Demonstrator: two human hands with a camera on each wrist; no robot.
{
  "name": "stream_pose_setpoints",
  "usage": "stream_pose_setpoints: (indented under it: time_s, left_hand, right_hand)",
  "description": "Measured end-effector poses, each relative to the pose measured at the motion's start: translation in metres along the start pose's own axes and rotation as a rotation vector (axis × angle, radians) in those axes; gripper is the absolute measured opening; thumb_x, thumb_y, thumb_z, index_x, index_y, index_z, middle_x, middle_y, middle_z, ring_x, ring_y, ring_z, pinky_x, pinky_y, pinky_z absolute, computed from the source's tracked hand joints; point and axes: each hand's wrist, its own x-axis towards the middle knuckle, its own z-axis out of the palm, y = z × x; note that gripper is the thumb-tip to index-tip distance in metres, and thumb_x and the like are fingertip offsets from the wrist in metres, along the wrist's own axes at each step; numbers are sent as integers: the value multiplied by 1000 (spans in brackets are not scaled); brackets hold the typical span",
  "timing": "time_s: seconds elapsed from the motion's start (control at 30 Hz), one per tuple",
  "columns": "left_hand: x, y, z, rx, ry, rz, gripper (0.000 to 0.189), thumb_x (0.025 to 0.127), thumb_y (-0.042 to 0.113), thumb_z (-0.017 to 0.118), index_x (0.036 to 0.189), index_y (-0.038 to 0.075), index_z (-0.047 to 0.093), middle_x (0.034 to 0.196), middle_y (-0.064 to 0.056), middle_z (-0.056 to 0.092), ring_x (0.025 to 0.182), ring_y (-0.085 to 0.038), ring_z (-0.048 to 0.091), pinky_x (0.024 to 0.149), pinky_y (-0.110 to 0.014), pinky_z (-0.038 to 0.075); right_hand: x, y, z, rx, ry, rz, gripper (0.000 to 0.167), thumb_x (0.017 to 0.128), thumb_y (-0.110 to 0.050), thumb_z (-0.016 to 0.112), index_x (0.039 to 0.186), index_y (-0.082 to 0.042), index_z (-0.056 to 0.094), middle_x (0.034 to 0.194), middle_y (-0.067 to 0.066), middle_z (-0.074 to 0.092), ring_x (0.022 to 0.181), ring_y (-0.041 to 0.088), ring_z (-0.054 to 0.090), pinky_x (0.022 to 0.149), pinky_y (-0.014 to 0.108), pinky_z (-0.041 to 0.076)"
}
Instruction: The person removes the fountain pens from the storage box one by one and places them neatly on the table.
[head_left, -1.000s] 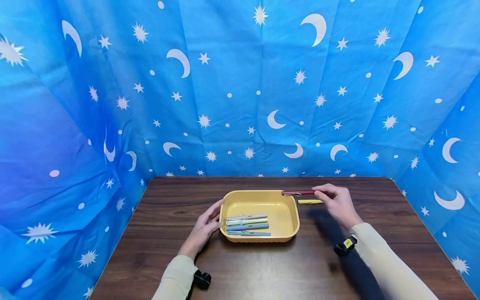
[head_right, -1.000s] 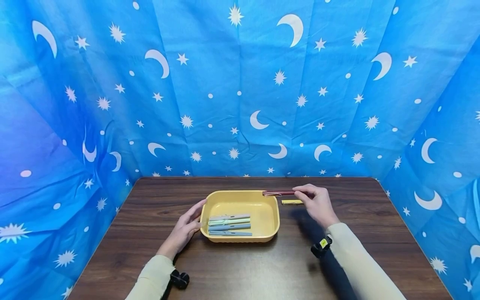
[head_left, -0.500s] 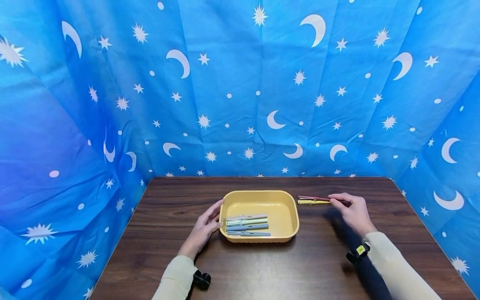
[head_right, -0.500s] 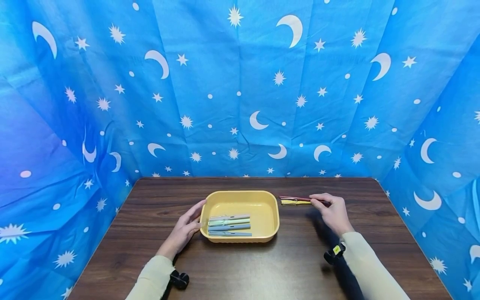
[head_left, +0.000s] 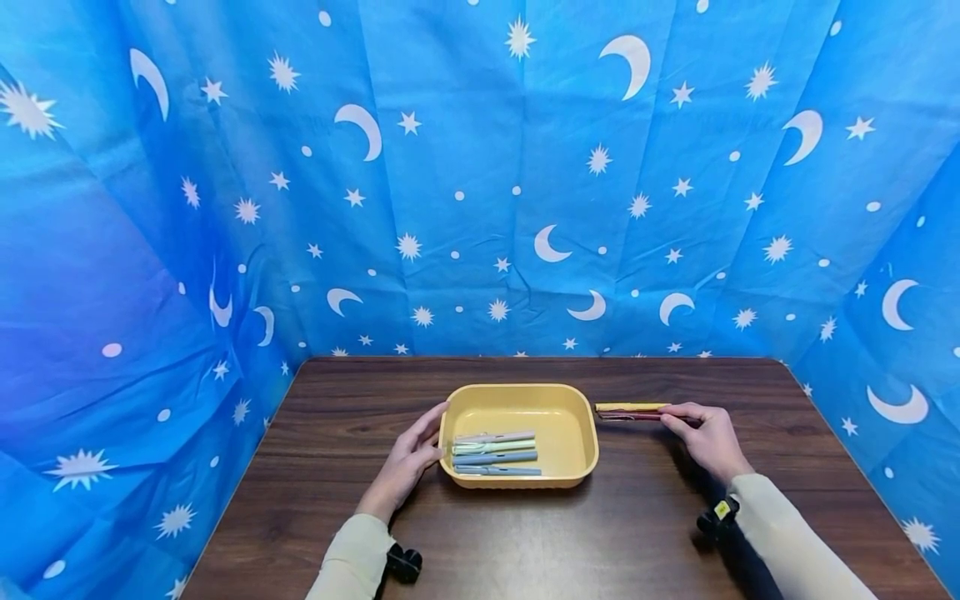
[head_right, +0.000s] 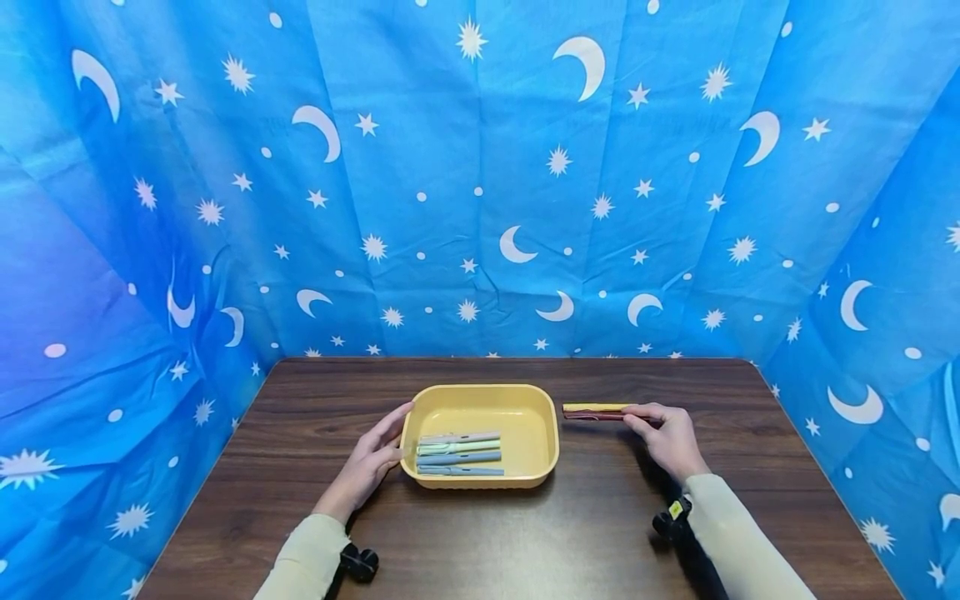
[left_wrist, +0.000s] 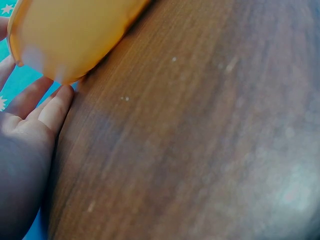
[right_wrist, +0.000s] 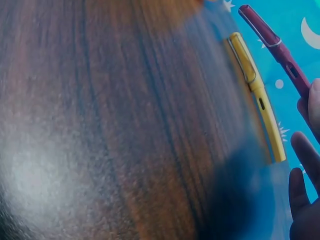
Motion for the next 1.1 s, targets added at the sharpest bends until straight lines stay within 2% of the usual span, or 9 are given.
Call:
stream_pose_setpoints:
  time_s: [0.17,0.27,0.4,0.63,0.87,1.1]
  left_hand:
    - [0,0,0,-7,2,2,75,94,-5,52,164,17,37,171,-14,30,156,-35,32,110,-27,47]
    - [0,0,1,-7,7,0,75,93,-6,52,163,17,38,170,-14,31,155,-35,33,110,-27,48]
    - [0,0,1,-4,11,1,75,93,-6,52,163,18,39,170,-14,31,155,-34,34,110,-28,48]
    - [0,0,1,2,14,-2,75,93,-5,52,163,18,39,170,-13,31,155,-34,33,110,-28,48]
    - [-1,0,1,14,19,-5,74,94,-3,54,163,19,39,171,-11,31,156,-33,32,111,-28,46]
    - [0,1,2,3,22,-8,75,94,-4,53,163,19,39,170,-12,31,156,-34,32,112,-30,47]
  right_hand:
    - [-1,3,2,-31,-16,3,18,98,-12,73,110,-3,82,111,15,78,90,11,64,70,15,48]
    - [-1,6,2,-62,-24,5,18,99,-13,73,110,-5,83,113,13,78,100,20,68,78,11,47]
    - [-2,11,2,-98,-41,4,17,99,-16,73,110,-9,83,114,11,79,107,29,70,85,13,48]
    - [1,16,2,-171,-49,-54,13,93,-12,80,104,-13,85,105,9,80,95,23,72,79,28,55]
    - [2,18,3,-202,-61,-94,11,90,-13,83,100,-14,86,103,9,80,100,32,73,89,54,57]
    - [5,19,3,-231,-85,-130,11,89,-10,83,99,-13,86,105,12,79,105,37,69,94,61,52]
